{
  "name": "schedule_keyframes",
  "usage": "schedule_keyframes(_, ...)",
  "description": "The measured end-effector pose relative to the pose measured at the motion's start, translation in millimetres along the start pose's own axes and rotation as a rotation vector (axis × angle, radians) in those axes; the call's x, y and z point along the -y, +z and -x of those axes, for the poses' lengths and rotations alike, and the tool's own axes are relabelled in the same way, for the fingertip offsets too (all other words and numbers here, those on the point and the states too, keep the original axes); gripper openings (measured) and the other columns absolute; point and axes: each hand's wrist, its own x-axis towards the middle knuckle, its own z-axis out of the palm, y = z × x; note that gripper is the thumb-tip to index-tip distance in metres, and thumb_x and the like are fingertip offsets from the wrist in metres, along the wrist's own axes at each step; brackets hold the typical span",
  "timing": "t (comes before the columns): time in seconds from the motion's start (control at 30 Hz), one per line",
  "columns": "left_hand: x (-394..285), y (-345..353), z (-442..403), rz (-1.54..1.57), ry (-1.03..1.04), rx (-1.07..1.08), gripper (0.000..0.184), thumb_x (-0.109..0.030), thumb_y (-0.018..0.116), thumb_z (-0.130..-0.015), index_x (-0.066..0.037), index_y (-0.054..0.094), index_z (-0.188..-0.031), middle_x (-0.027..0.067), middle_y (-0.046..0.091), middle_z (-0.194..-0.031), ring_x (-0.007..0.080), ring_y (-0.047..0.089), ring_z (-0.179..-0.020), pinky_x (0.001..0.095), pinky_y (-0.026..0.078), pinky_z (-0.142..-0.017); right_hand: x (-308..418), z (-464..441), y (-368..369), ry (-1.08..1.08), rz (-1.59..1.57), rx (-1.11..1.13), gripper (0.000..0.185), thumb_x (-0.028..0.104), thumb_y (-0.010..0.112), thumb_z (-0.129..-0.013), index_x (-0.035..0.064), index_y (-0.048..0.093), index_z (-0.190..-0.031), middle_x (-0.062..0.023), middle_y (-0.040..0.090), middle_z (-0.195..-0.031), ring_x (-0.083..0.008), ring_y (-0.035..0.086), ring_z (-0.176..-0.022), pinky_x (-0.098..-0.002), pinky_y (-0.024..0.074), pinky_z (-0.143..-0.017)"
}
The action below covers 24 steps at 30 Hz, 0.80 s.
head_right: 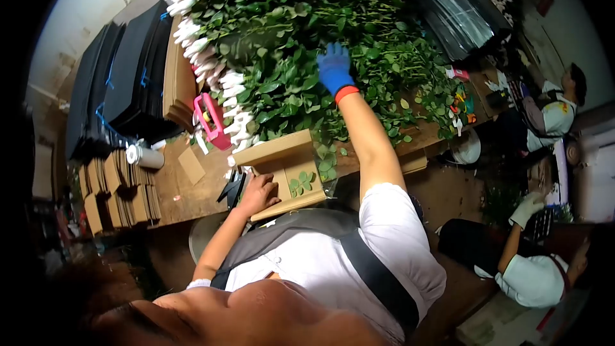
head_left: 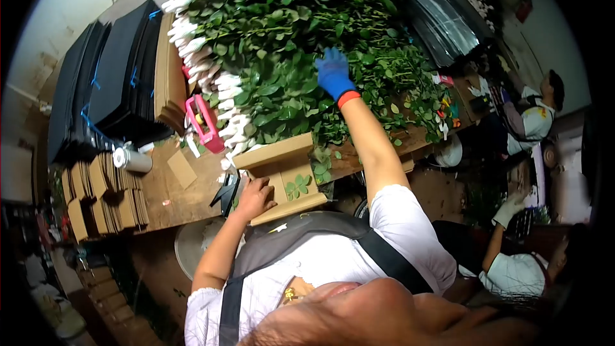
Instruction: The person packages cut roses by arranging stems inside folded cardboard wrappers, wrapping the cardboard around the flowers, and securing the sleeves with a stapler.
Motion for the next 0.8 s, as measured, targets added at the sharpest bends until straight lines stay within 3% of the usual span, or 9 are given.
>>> schedule_keyframes(0.07, -3.1, -4.0, -1.0, 0.004, 0.003, -0.019, 0.048, -0.030, 0.082, -0.071, -0.005, 0.069, -0.110, 0.0155, 0.058, -0.126, 0.0336, 0.054, -0.118, 0.0515, 0.032, -0.110, 8.3, 10.4, 22.0, -0.054, 0.000, -0.025, 0.029, 0.014, 0.067, -0.077, 0.0157, 0.068, -0.107, -0.0132, 0.053, -0.140, -0.0329, 0.039, -0.138, -0.0520, 0.0326, -0.108)
schedule_keyframes(0.17, -3.3, -3.1, -0.7, -0.003, 0.002, -0.037, 0.049, -0.030, 0.082, -0.070, -0.005, 0.069, -0.110, 0.0163, 0.058, -0.126, 0.0336, 0.053, -0.119, 0.0555, 0.028, -0.111, 7.4, 95.1, 41.4, -0.121, -0.351, -0.121, 0.025, 0.006, 0.062, -0.077, 0.0133, 0.065, -0.101, -0.0163, 0.056, -0.134, -0.0352, 0.062, -0.104, -0.0442, 0.0538, -0.074)
schedule_keyframes(0.2, -2.3, 0.2, 0.0, 0.001, -0.007, -0.038, 0.049, -0.031, 0.082, -0.070, -0.004, 0.069, -0.110, 0.0167, 0.058, -0.126, 0.0337, 0.053, -0.120, 0.0565, 0.027, -0.112, 10.0, 118.1, 25.3, -0.051, -0.322, 0.106, 0.024, 0.006, 0.062, -0.078, 0.0149, 0.064, -0.100, -0.0161, 0.057, -0.132, -0.0346, 0.063, -0.103, -0.0450, 0.0538, -0.077)
schedule_keyframes(0.23, -5.9, -4.4, -1.3, 0.007, -0.023, -0.017, 0.050, -0.031, 0.082, -0.070, -0.004, 0.069, -0.110, 0.0171, 0.058, -0.127, 0.0339, 0.052, -0.121, 0.0580, 0.026, -0.112, 3.5, 138.0, 38.2, -0.210, -0.234, -0.179, 0.026, 0.006, 0.064, -0.077, 0.0157, 0.064, -0.101, -0.0155, 0.057, -0.132, -0.0342, 0.064, -0.101, -0.0450, 0.0538, -0.076)
schedule_keyframes(0.33, -3.1, -2.9, -0.9, 0.023, -0.019, -0.010, 0.050, -0.029, 0.083, -0.070, -0.004, 0.070, -0.111, 0.0174, 0.058, -0.126, 0.0337, 0.054, -0.119, 0.0594, 0.025, -0.114, -11.4, 157.7, 40.8, -0.151, -0.333, 0.318, 0.033, 0.006, 0.066, -0.075, 0.0170, 0.065, -0.106, -0.0152, 0.057, -0.132, -0.0347, 0.062, -0.106, -0.0467, 0.0535, -0.077)
schedule_keyframes(0.47, -5.8, -5.8, -2.0, -0.016, -0.019, 0.016, 0.049, -0.028, 0.082, -0.071, -0.003, 0.069, -0.111, 0.0179, 0.058, -0.127, 0.0347, 0.054, -0.120, 0.0584, 0.028, -0.113, -16.1, 135.6, -44.9, -0.101, -0.291, -0.327, 0.049, 0.001, 0.063, -0.074, 0.0202, 0.068, -0.119, -0.0074, 0.059, -0.130, -0.0295, 0.057, -0.116, -0.0439, 0.0427, -0.102)
schedule_keyframes(0.67, -4.6, -7.2, -1.0, 0.044, 0.023, -0.033, 0.047, -0.025, 0.081, -0.072, -0.001, 0.068, -0.110, 0.0205, 0.058, -0.125, 0.0380, 0.054, -0.117, 0.0471, 0.040, -0.106, -33.1, 124.6, -53.7, -0.262, -0.563, -0.338, 0.059, -0.003, 0.063, -0.068, 0.0212, 0.068, -0.122, -0.0003, 0.064, -0.124, -0.0242, 0.055, -0.115, -0.0432, 0.0406, -0.103)
schedule_keyframes(0.73, -2.0, -4.5, -0.5, 0.065, 0.017, -0.050, 0.049, -0.026, 0.081, -0.072, -0.001, 0.068, -0.112, 0.0205, 0.059, -0.124, 0.0377, 0.054, -0.116, 0.0475, 0.040, -0.106, -26.4, 142.2, -112.3, -0.243, -0.411, -0.543, 0.057, -0.002, 0.064, -0.068, 0.0264, 0.070, -0.117, 0.0029, 0.067, -0.115, -0.0221, 0.058, -0.105, -0.0392, 0.0441, -0.097)
schedule_keyframes(0.8, 1.8, 1.3, 3.5, 0.091, -0.020, -0.090, 0.073, -0.038, 0.083, -0.072, -0.003, 0.057, -0.130, 0.0216, 0.059, -0.126, 0.0380, 0.054, -0.119, 0.0479, 0.038, -0.109, -22.5, 166.9, -111.9, -0.256, -0.343, -0.594, 0.051, 0.001, 0.067, -0.068, 0.0289, 0.073, -0.110, 0.0044, 0.066, -0.111, -0.0205, 0.059, -0.103, -0.0390, 0.0475, -0.090)
